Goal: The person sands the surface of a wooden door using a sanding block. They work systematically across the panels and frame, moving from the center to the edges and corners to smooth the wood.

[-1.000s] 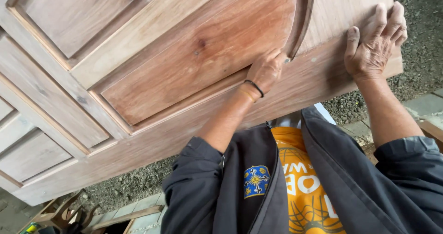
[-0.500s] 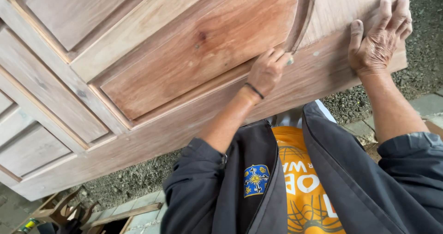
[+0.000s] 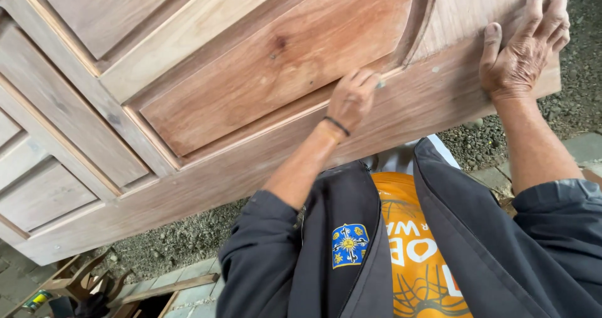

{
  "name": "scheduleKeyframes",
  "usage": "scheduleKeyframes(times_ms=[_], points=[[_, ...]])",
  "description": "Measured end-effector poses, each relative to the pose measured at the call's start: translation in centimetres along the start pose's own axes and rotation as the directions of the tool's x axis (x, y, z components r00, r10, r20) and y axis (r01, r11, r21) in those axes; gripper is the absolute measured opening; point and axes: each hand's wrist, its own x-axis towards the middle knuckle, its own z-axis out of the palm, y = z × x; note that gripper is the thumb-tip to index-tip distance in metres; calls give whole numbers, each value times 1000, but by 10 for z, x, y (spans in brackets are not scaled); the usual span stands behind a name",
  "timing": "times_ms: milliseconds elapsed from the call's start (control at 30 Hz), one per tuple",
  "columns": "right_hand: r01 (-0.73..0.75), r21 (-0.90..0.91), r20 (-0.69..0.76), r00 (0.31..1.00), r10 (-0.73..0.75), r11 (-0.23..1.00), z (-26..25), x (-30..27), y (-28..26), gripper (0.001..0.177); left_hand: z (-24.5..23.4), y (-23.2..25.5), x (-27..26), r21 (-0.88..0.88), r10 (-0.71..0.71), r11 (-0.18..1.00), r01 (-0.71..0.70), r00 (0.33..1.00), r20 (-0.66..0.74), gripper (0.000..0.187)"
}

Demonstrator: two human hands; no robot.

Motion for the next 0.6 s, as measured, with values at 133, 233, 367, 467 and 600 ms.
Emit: scheduleKeyframes(times_ms=[133, 233, 367, 467, 600], points=[[-125, -95, 106, 985, 135, 987, 10, -4, 10, 51, 11, 17, 18, -59, -52, 997, 49, 996, -66, 11], [-145, -46, 111, 983, 149, 988, 6, -3, -3, 49, -6, -6, -8, -71, -87, 994, 87, 996, -3, 13], [-24, -35, -19, 1000, 24, 999, 2, -1, -10, 43, -55, -32, -59, -72, -104, 992, 107, 994, 36, 16], [-52, -5, -23, 998, 51, 999, 0, -1, -16, 45, -34, -37, -56, -138, -93, 986, 93, 996, 8, 28], [-43, -45, -21, 999, 43, 998, 18, -9, 10, 42, 10, -10, -11, -61, -24, 998, 23, 1000, -11, 25]])
